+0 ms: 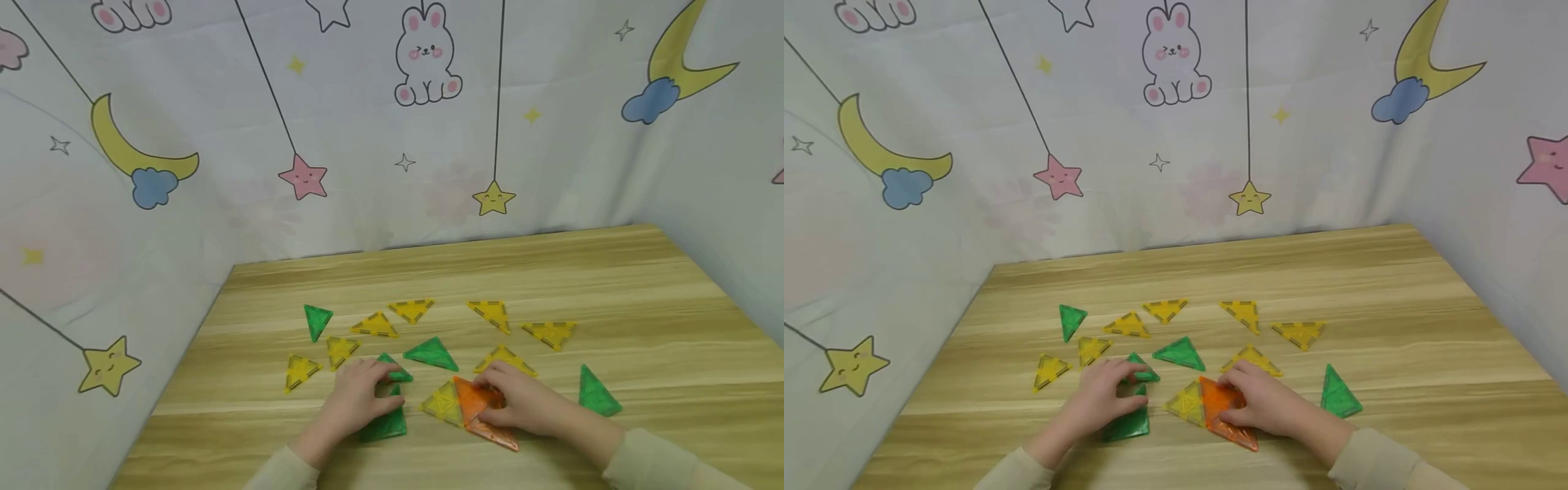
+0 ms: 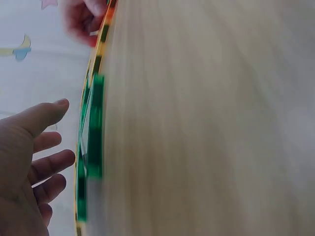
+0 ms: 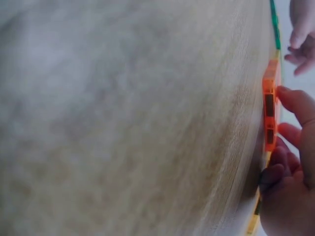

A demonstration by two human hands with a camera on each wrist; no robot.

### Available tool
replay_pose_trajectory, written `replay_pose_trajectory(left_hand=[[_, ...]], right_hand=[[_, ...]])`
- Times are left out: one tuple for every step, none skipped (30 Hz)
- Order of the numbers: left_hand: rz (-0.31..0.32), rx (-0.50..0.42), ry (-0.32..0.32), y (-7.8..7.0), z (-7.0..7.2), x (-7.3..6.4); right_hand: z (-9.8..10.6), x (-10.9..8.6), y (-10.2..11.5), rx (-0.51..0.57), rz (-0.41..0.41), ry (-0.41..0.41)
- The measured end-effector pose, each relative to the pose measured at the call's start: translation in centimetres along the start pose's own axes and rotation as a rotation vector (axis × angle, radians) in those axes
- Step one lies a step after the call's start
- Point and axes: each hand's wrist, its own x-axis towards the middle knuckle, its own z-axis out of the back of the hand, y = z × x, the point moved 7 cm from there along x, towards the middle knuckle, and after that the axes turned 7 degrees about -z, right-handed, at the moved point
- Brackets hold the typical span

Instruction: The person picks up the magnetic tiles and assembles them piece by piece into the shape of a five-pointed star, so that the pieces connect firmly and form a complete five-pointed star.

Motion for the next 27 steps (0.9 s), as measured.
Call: replay_pose_trajectory(left_hand=[[0.018, -0.002, -0.015, 0.6, 0.3, -0.3], [0.035, -0.003, -0.03, 1.2, 0.5, -0.6], [0.054, 0.002, -0.044, 1.8, 0.8, -0.9], [0.072, 0.007, -0.057, 2.4, 1.0, -1.2], [0.092, 0.015, -0.072, 3.1, 1.3, -1.6], [0.111, 0.024, -0.089, 3.7, 1.6, -1.9], [0.126, 0.032, -0.105, 4.3, 1.9, -2.2], [0.143, 0.036, -0.122, 4.9, 2.2, -2.6], [0.16, 0.041, -0.137, 5.4, 2.4, -2.8], [0.175, 0.035, -0.152, 6.0, 2.7, -3.1], [0.184, 0.03, -0.167, 6.4, 2.9, -3.4], [0.19, 0.023, -0.18, 6.9, 3.2, -3.6], [0.193, 0.018, -0.19, 7.2, 3.4, -3.8], [0.198, 0.013, -0.198, 7.6, 3.6, -4.0], [0.199, 0.012, -0.209, 7.9, 3.8, -4.2], [0.204, 0.01, -0.215, 8.2, 4.0, -4.4], [0.209, 0.012, -0.22, 8.5, 4.2, -4.6], [0.213, 0.018, -0.227, 8.8, 4.4, -4.8], [0.219, 0.027, -0.234, 9.0, 4.5, -5.0], [0.225, 0.036, -0.239, 9.3, 4.7, -5.2], [0.233, 0.044, -0.241, 9.6, 4.8, -5.3], [0.245, 0.048, -0.239, 10.0, 4.9, -5.4], [0.252, 0.056, -0.239, 10.3, 5.0, -5.6], [0.26, 0.063, -0.238, 10.6, 5.1, -5.7], [0.277, 0.065, -0.232, 11.0, 5.1, -5.9], [0.293, 0.067, -0.223, 11.3, 5.2, -6.0], [0.309, 0.07, -0.214, 11.7, 5.2, -6.1]], right_hand=[[0.0, 0.0, 0.0, -0.001, 0.0, 0.0], [0.0, 0.0, 0.0, -0.002, 0.0, 0.0], [0.1, 0.0, 0.0, -0.003, 0.0, 0.001], [0.1, 0.0, 0.0, -0.004, 0.0, 0.003], [0.1, 0.0, 0.0, -0.005, 0.0, 0.004], [0.1, 0.0, 0.0, -0.004, 0.001, 0.005], [0.1, 0.0, 0.0, -0.004, 0.001, 0.006], [0.1, 0.0, 0.0, -0.003, 0.001, 0.008], [0.1, 0.0, 0.0, -0.001, 0.001, 0.009], [0.1, 0.0, 0.0, 0.0, 0.002, 0.009], [0.1, 0.0, 0.0, 0.001, 0.003, 0.009], [0.1, -0.1, 0.0, 0.0, 0.003, 0.008], [0.1, -0.1, 0.0, -0.001, -0.001, 0.008], [0.1, -0.1, -0.1, -0.003, -0.005, 0.007], [0.0, -0.1, -0.1, -0.004, -0.009, 0.007], [0.0, -0.2, -0.1, -0.006, -0.012, 0.006], [-0.1, -0.2, -0.2, -0.008, -0.016, 0.005], [-0.1, -0.2, -0.2, -0.008, -0.021, 0.005], [-0.1, -0.2, -0.2, -0.007, -0.021, 0.005], [-0.1, -0.2, -0.2, -0.007, -0.021, 0.004], [0.0, -0.2, -0.2, -0.009, -0.017, 0.002], [0.0, -0.2, -0.2, -0.011, -0.018, 0.001], [0.0, -0.2, -0.3, -0.013, -0.02, 0.002], [0.0, -0.2, -0.3, -0.016, -0.023, 0.003], [0.1, -0.2, -0.3, -0.021, -0.024, 0.003], [0.1, -0.2, -0.4, -0.026, -0.026, 0.003], [0.1, -0.2, -0.5, -0.029, -0.03, 0.005]])
